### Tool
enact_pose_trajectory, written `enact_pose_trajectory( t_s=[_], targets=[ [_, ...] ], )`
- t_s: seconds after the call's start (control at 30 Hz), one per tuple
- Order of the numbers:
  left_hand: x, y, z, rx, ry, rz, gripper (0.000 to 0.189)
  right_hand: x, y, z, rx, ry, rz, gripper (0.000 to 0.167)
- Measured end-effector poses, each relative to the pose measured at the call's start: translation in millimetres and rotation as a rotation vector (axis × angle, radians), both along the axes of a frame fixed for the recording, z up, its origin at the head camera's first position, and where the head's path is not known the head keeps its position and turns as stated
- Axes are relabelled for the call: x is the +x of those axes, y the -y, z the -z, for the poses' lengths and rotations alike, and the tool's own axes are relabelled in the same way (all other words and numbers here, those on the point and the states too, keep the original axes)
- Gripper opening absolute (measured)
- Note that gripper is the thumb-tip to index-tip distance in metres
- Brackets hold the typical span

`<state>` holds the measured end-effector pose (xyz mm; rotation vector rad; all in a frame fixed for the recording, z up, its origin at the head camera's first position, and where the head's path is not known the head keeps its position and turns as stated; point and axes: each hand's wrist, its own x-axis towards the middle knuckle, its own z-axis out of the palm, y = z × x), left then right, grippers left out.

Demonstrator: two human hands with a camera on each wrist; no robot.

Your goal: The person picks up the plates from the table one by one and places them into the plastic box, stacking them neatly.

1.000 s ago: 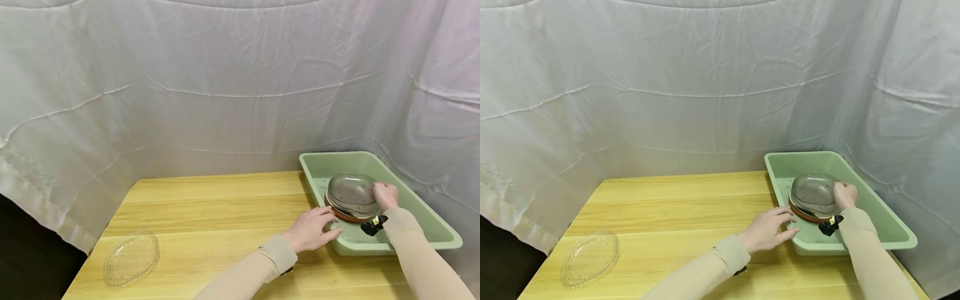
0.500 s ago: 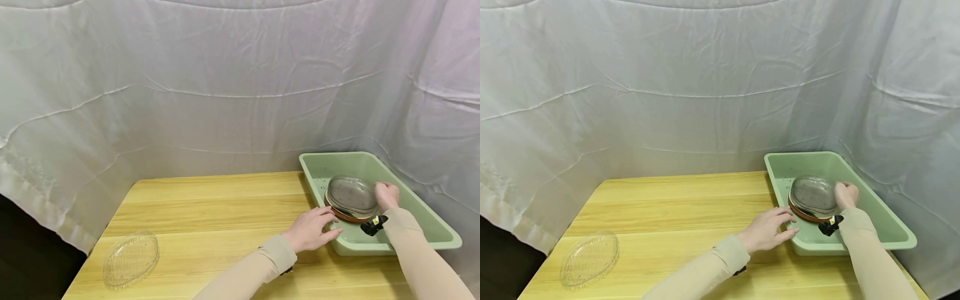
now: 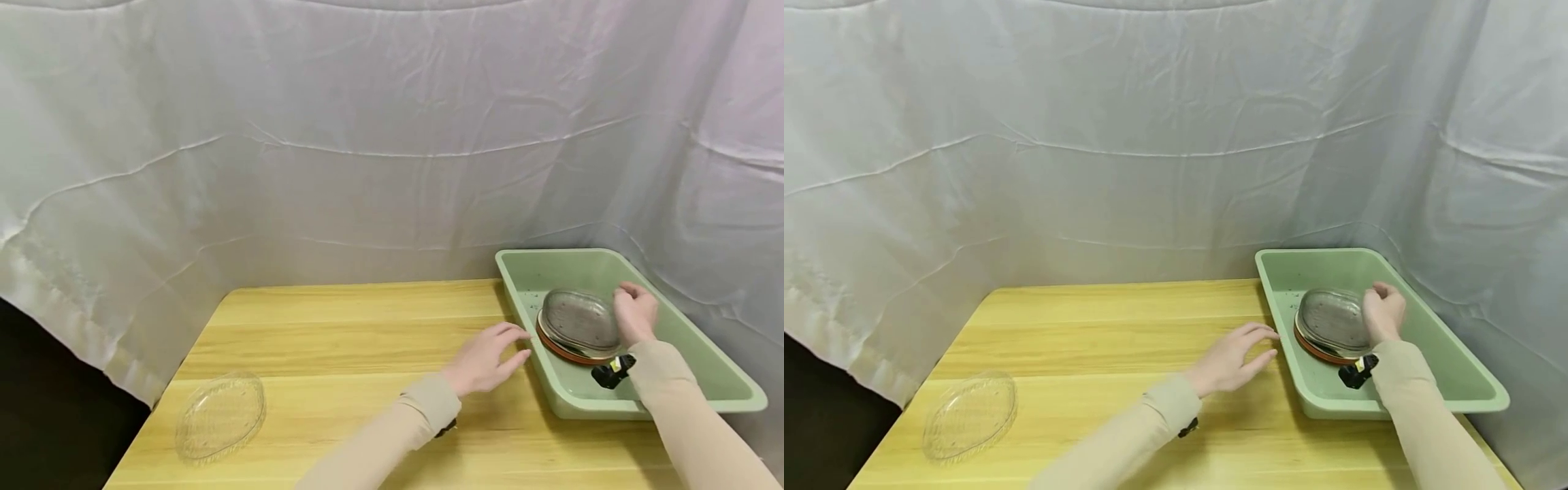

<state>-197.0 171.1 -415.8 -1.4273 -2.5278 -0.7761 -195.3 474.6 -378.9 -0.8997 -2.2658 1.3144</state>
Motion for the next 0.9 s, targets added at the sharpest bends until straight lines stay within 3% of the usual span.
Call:
enact_pose_trajectory(
  t_s=[0.17, 0.33, 0.43, 0.7, 0.9],
  targets=[
    [-12.9, 24.8, -3.4, 0.011, 0.025, -0.06, 0.04, -0.7, 29, -15.2, 0.016, -0.099, -0.127, 0.051],
    [-30.6, 61.2, -4.5, 0.03, 0.05, -0.125, 0.04, -6.1, 63, -29.2, -0.152, -0.307, -0.322, 0.023],
    [-41.7, 87.6, -5.0, 0.022, 0.078, -0.164, 0.042, -9.1, 87, -35.4, -0.239, -0.383, -0.43, 0.025],
    [-65.2, 171.1, -6.2, -0.007, 0.164, -0.299, 0.045, -5.7, 166, -45.2, -0.299, -0.435, -0.625, 0.029],
    [-74.5, 233.3, -7.9, -0.05, 0.211, -0.384, 0.046, -1.0, 217, -35.0, -0.348, -0.384, -0.738, 0.036]
  ],
)
